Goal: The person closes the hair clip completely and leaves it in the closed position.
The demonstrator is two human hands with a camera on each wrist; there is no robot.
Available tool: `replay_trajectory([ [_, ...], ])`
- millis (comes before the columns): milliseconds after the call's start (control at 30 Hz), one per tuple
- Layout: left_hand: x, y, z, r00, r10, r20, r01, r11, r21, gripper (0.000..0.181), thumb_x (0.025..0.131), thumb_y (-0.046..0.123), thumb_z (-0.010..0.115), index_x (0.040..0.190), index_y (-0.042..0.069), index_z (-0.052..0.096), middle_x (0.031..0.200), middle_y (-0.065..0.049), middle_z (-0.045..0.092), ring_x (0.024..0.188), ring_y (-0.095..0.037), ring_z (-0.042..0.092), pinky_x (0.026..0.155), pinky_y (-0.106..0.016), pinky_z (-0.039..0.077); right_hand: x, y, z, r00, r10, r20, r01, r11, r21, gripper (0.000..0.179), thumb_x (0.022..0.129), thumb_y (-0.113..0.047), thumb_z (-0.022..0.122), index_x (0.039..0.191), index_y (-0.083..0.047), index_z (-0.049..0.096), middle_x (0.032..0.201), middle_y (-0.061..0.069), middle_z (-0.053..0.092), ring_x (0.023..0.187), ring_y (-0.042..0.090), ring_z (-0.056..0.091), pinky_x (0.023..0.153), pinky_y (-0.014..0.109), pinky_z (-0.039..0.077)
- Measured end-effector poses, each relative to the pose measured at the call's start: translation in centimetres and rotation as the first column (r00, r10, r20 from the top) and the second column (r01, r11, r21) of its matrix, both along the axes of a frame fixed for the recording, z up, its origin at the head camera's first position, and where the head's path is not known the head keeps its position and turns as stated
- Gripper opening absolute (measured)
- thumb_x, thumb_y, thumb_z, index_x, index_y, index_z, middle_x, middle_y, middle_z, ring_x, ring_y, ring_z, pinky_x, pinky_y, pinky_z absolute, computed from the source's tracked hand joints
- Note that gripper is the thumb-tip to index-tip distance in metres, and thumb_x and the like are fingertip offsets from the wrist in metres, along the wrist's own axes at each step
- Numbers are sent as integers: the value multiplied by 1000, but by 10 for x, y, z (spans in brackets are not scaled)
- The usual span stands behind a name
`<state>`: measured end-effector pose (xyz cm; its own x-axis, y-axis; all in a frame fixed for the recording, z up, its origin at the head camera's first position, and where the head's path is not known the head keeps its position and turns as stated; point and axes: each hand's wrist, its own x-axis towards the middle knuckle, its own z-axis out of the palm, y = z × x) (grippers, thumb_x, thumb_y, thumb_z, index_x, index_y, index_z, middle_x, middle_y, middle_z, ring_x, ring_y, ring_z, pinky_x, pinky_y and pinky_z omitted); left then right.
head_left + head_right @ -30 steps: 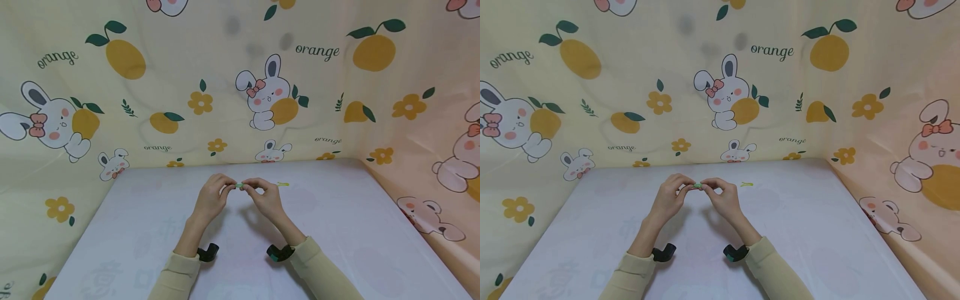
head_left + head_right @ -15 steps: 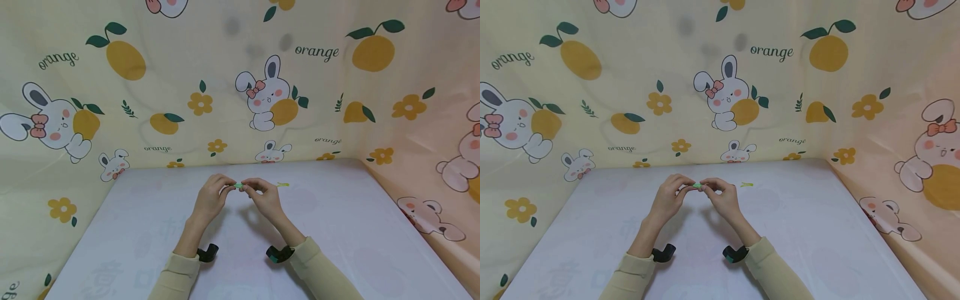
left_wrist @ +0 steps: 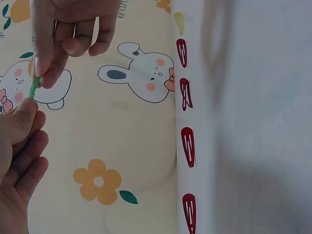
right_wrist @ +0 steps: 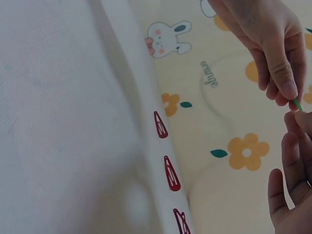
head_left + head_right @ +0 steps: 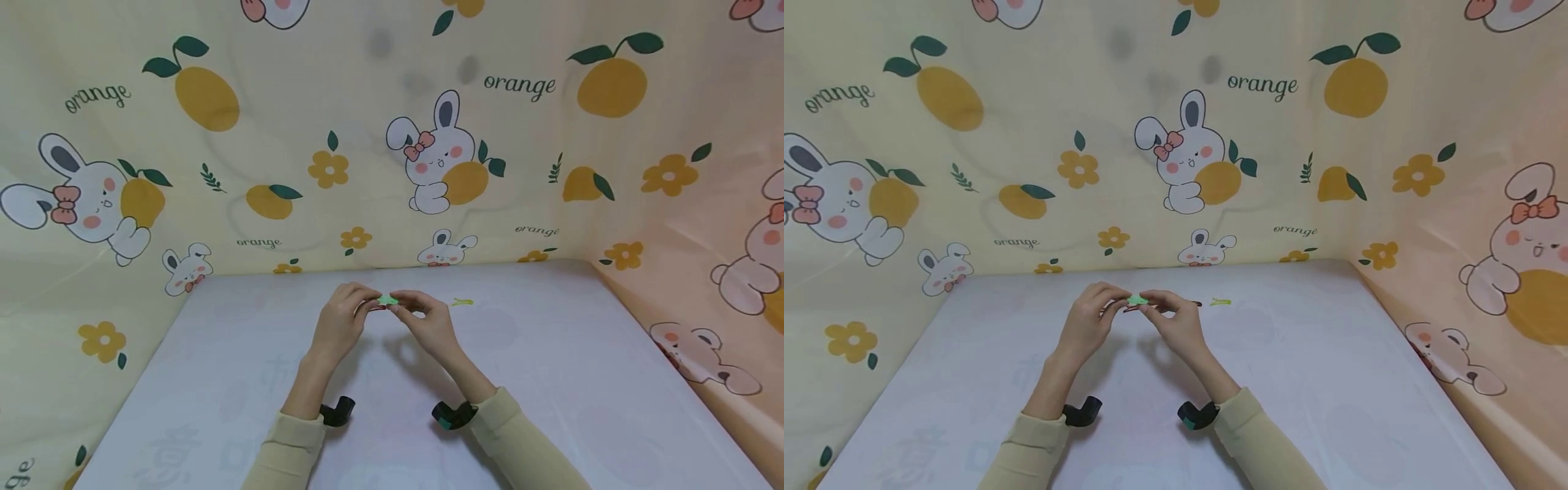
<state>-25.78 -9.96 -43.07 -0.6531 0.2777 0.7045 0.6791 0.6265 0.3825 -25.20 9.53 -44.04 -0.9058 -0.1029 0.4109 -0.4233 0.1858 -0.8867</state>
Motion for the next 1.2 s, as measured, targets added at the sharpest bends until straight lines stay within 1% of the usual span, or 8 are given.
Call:
replay_trajectory([
  [133, 0, -5, 2, 999, 6, 50, -6, 1000, -7, 11, 95, 6, 74, 106, 4, 77, 103, -4, 71, 101, -23, 65, 86, -36, 57, 10, -5, 15, 1000, 5, -12, -5, 1000, 5, 22, 94, 0, 74, 116, 3, 75, 94, 19, 75, 84, 15, 66, 78, 23, 52],
  [200, -1, -7, 2, 998, 7, 67, -7, 1000, -5, 11, 95, 6, 74, 106, 5, 77, 103, -4, 71, 102, -23, 66, 86, -36, 57, 11, -8, 18, 1000, 1, -6, 0, 1000, 18, 22, 95, -1, 74, 116, 2, 75, 96, 18, 75, 84, 16, 67, 76, 23, 51],
  [333, -2, -14, 2, 996, 18, 89, -19, 1000, 5, 10, 95, 8, 74, 105, 6, 77, 104, -4, 72, 103, -24, 66, 88, -38, 57, 9, -14, 17, 1000, -3, 5, 3, 999, 54, 22, 96, -4, 73, 118, -1, 75, 103, 16, 76, 86, 23, 68, 75, 25, 50],
  [467, -5, -22, 1, 990, 41, 133, -43, 999, 12, 10, 95, 9, 74, 105, 7, 77, 104, -4, 72, 104, -24, 66, 90, -40, 56, 3, -21, 17, 1000, 11, 0, -11, 997, 82, 21, 96, -4, 73, 117, -1, 76, 107, 16, 76, 87, 31, 69, 75, 30, 50],
  [600, -6, -30, 0, 982, 62, 177, -66, 998, 17, 10, 96, 9, 74, 105, 7, 78, 103, -4, 72, 103, -25, 65, 90, -41, 55, -19, -24, -2, 999, 46, -6, -44, 991, 126, 19, 97, -10, 74, 116, -9, 78, 109, 8, 76, 86, 24, 71, 73, 35, 54],
  [700, -9, -36, -3, 976, 84, 203, -89, 996, 16, 10, 95, 9, 75, 105, 8, 79, 104, -4, 72, 105, -26, 65, 91, -43, 54, -34, -27, -17, 998, 65, -12, -63, 985, 162, 19, 96, -13, 76, 115, -15, 78, 108, 2, 75, 84, 15, 70, 73, 34, 56],
  [933, -12, -49, -10, 956, 132, 261, -137, 991, 3, 11, 93, 11, 77, 104, 10, 80, 102, -4, 69, 104, -27, 63, 90, -45, 54, -44, -40, -23, 993, 105, -47, -91, 967, 236, 19, 94, -13, 78, 114, -12, 78, 107, 3, 74, 89, 17, 68, 82, 38, 58],
  [1200, -18, -65, -20, 925, 180, 335, -175, 984, -44, 12, 95, 12, 75, 106, 9, 80, 106, -5, 69, 106, -28, 64, 90, -47, 54, -55, -56, -30, 988, 146, -56, -118, 931, 347, 18, 94, -11, 79, 112, -8, 78, 105, 5, 75, 85, 16, 67, 76, 26, 55],
])
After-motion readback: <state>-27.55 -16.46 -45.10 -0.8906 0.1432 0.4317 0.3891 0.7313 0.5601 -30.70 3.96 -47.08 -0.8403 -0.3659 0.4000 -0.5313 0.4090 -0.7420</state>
